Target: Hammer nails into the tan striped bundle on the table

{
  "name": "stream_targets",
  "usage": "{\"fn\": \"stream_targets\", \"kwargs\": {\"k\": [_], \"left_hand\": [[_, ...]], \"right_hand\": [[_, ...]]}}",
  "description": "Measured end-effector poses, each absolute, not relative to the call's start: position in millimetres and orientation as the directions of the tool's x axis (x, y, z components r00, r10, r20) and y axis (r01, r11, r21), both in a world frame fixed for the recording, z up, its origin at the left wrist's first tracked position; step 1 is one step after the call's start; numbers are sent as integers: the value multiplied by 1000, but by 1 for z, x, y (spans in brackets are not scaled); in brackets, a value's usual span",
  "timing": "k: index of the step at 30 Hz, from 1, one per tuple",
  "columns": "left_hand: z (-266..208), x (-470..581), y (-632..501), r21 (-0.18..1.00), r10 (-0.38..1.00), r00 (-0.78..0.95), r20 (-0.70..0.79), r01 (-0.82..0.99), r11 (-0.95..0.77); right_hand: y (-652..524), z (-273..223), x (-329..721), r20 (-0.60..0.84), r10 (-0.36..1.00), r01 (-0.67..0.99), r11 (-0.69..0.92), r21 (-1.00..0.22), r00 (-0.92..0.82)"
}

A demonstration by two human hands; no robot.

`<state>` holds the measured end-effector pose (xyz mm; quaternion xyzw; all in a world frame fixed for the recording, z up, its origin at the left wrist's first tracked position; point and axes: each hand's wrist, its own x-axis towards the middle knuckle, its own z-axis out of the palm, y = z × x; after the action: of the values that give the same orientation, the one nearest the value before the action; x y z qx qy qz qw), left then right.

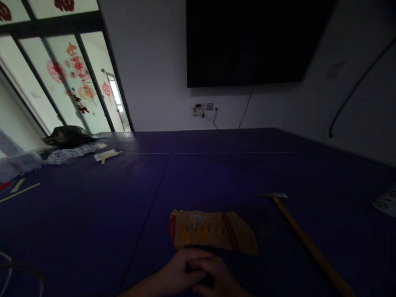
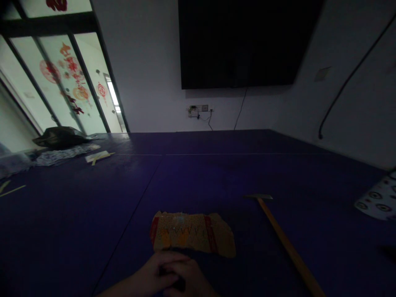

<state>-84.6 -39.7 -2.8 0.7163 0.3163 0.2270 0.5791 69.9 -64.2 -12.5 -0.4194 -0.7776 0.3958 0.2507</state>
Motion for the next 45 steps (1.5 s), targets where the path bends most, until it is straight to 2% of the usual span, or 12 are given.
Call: {"fn": "stream_targets", "kwargs": {"k": [6, 12, 21, 27, 35, 45], "left_hand": [[-2, -84, -40, 977, 710, 704, -17, 162, -137], [-5, -85, -39, 975, 704, 710, -6, 161, -154], [-2, -85, -41, 974, 701, 713, -12, 167, -153], [-1, -85, -40, 977, 694, 719, 32, 125, -174], [-2, -85, -40, 977, 703, 711, 11, 140, -157], [-5, -86, -40, 977, 708, 705, 28, 130, -169]], "right_hand": [[-64, -12, 70, 69, 843, 435, 343, -832, -533], [-66, -7, 68, 36, 861, 487, 320, -813, -507], [-69, -22, 73, 90, 888, 525, 346, -777, -452], [-68, -18, 72, 183, 857, 424, 411, -807, -482], [-67, -28, 75, 214, 858, 461, 442, -769, -467], [-69, -4, 70, 261, 828, 276, 436, -857, -497]]}}
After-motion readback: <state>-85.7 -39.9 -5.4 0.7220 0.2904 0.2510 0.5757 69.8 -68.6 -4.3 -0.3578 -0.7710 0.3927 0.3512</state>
